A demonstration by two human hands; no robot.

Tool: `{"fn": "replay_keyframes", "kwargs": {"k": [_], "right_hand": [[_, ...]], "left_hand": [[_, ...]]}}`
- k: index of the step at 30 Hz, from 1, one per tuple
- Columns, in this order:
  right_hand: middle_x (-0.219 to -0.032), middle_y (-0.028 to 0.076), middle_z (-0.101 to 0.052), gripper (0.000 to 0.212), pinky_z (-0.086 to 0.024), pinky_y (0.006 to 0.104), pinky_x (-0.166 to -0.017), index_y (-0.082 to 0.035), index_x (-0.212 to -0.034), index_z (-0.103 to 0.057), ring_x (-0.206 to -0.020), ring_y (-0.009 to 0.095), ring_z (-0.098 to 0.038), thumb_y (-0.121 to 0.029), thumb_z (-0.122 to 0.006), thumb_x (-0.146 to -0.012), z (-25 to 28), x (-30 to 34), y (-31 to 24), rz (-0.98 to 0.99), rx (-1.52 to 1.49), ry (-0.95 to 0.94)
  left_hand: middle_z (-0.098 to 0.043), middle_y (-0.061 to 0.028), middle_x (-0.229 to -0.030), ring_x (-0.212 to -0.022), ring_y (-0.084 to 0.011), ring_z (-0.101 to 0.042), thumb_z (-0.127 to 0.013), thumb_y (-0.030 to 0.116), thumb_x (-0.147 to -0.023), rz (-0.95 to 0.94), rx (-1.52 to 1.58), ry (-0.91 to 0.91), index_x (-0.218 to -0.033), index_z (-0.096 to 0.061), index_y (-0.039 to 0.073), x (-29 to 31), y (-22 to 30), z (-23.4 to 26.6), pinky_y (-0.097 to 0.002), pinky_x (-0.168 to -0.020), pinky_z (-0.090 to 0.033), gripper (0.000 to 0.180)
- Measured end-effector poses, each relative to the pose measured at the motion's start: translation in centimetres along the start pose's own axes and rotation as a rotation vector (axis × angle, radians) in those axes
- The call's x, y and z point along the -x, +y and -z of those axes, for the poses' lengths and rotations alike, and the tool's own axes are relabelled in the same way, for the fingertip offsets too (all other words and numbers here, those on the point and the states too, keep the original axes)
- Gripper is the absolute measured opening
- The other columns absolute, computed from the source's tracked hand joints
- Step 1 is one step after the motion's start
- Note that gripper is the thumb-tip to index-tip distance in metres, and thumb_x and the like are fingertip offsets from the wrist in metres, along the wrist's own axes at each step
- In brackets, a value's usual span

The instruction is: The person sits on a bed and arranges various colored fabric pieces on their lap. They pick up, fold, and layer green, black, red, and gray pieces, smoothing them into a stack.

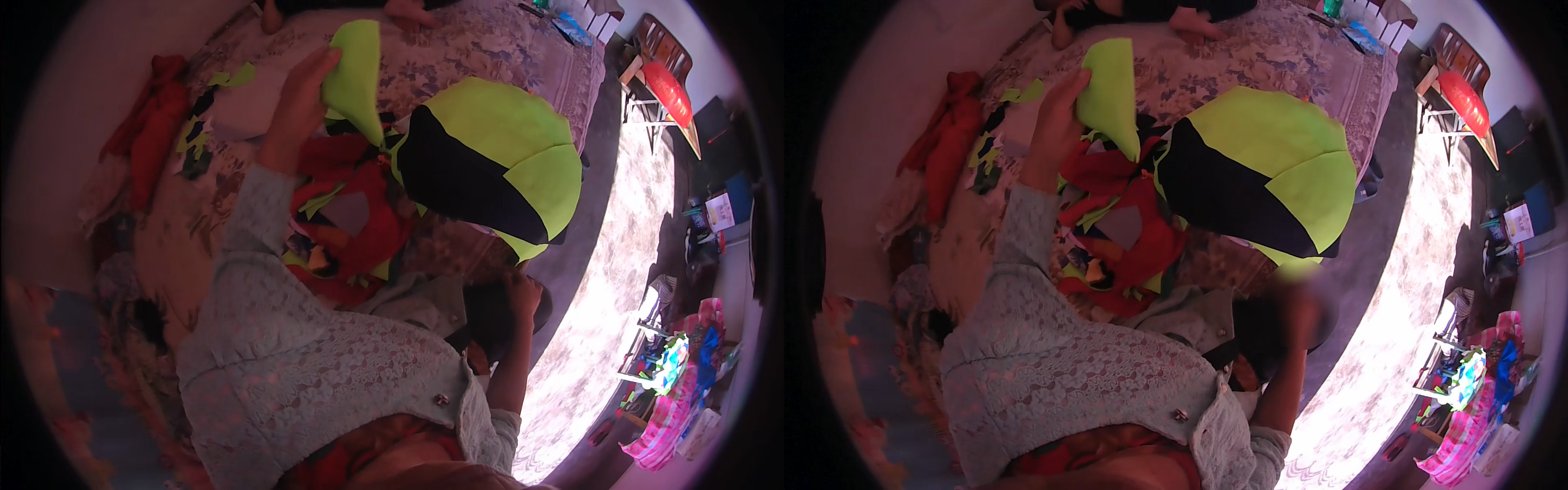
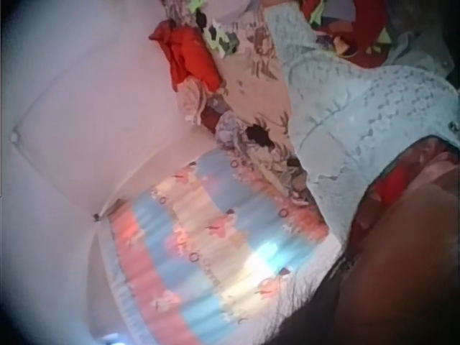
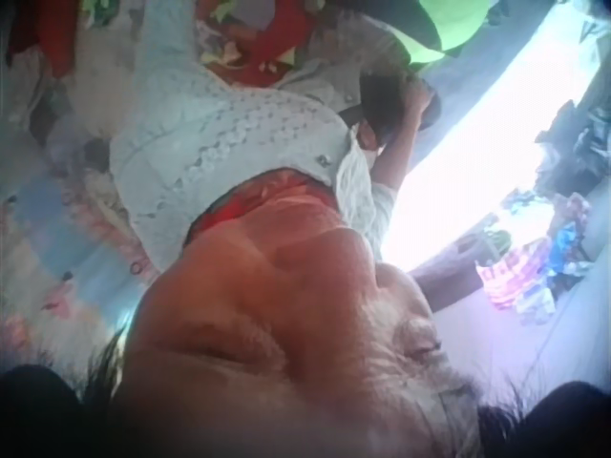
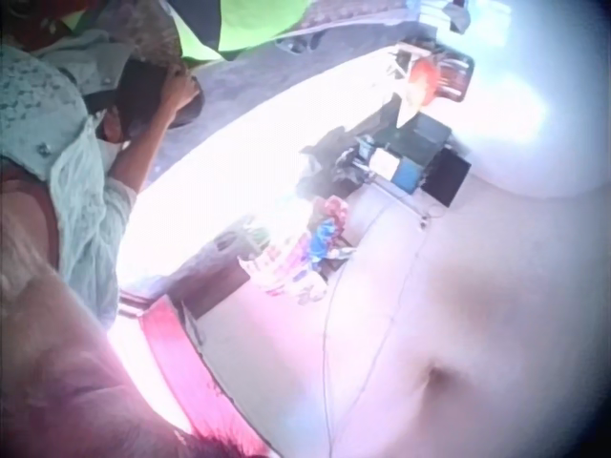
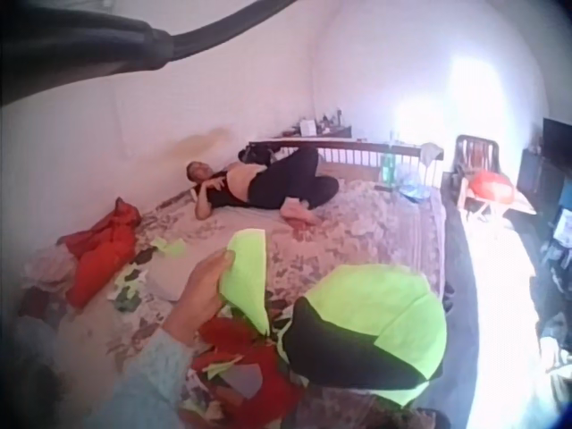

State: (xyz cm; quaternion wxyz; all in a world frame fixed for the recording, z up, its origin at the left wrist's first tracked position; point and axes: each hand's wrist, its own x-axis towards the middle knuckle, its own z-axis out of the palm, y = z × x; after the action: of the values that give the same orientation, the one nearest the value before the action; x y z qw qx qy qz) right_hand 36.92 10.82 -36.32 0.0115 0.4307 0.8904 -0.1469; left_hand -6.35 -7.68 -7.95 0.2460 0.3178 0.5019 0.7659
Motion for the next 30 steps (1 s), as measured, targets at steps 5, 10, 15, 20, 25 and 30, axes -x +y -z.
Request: {"fn": "replay_keyframes", "kwargs": {"k": [5, 10, 15, 20, 25, 30], "right_hand": [[-0.096, 0.015, -0.069, 0.035, -0.041, 0.0437, -0.093, -0.02, -0.11, -0.068, -0.097, 0.032, -0.063, -0.043, -0.053, -0.09, -0.5, 0.2, 0.4, 0.016, -0.031, 0.045], [-0.098, 0.014, -0.069, 0.034, -0.041, 0.043, -0.092, -0.019, -0.108, -0.069, -0.099, 0.031, -0.062, -0.043, -0.054, -0.089, 0.5, 0.2, -0.4, 0.005, 0.031, 0.031], [-0.097, 0.015, -0.069, 0.035, -0.04, 0.0426, -0.093, -0.018, -0.107, -0.07, -0.098, 0.031, -0.063, -0.044, -0.055, -0.089, -0.7, 0.5, 0.6, 0.024, -0.008, 0.116], [-0.096, 0.015, -0.07, 0.036, -0.04, 0.0424, -0.094, -0.017, -0.106, -0.07, -0.097, 0.03, -0.064, -0.044, -0.054, -0.089, -0.7, 0.4, 0.1, 0.043, 0.006, 0.11], [-0.095, 0.016, -0.07, 0.037, -0.04, 0.0428, -0.094, -0.016, -0.106, -0.071, -0.097, 0.03, -0.064, -0.044, -0.054, -0.088, -0.7, 0.3, 0.0, 0.015, 0.011, 0.117], [-0.096, 0.016, -0.07, 0.037, -0.039, 0.0428, -0.095, -0.017, -0.107, -0.07, -0.099, 0.03, -0.064, -0.045, -0.054, -0.088, 1.7, 0.1, -1.3, -0.003, -0.089, 0.022]], "left_hand": [[-0.064, -0.0078, -0.107, -0.096, -0.0168, -0.064, -0.054, 0.024, -0.097, 0.01, 0.204, -0.299, -0.12, -0.056, 0.001, -2.5, 0.4, -6.1, -0.0322, -0.084, -0.052, 0.033], [-0.063, -0.0087, -0.114, -0.105, -0.0202, -0.062, -0.049, 0.027, -0.099, 0.102, 0.567, -0.496, -0.125, -0.053, 0.002, -2.9, -1.2, -12.4, -0.0346, -0.092, -0.049, 0.036], [-0.064, -0.0061, -0.108, -0.097, -0.0178, -0.063, -0.054, 0.025, -0.097, 0.428, 0.386, -0.314, -0.117, -0.058, 0.003, 0.0, -7.8, -14.9, -0.0344, -0.085, -0.052, 0.03], [-0.063, -0.0096, -0.108, -0.097, -0.0195, -0.062, -0.056, 0.015, -0.093, 0.531, 0.045, -0.376, -0.121, -0.054, -0.001, 1.0, -11.5, -12.2, -0.0336, -0.084, -0.051, 0.033], [-0.063, -0.0118, -0.107, -0.096, -0.0182, -0.062, -0.064, 0.005, -0.082, 0.399, -0.272, -0.471, -0.125, -0.049, -0.004, 1.5, -9.9, -12.8, -0.0321, -0.083, -0.05, 0.046], [-0.058, -0.0116, -0.114, -0.101, -0.0174, -0.059, -0.061, -0.001, -0.083, 0.3, -0.41, -0.547, -0.133, -0.04, -0.003, 1.6, -11.0, -12.0, -0.0314, -0.087, -0.048, 0.054]]}}
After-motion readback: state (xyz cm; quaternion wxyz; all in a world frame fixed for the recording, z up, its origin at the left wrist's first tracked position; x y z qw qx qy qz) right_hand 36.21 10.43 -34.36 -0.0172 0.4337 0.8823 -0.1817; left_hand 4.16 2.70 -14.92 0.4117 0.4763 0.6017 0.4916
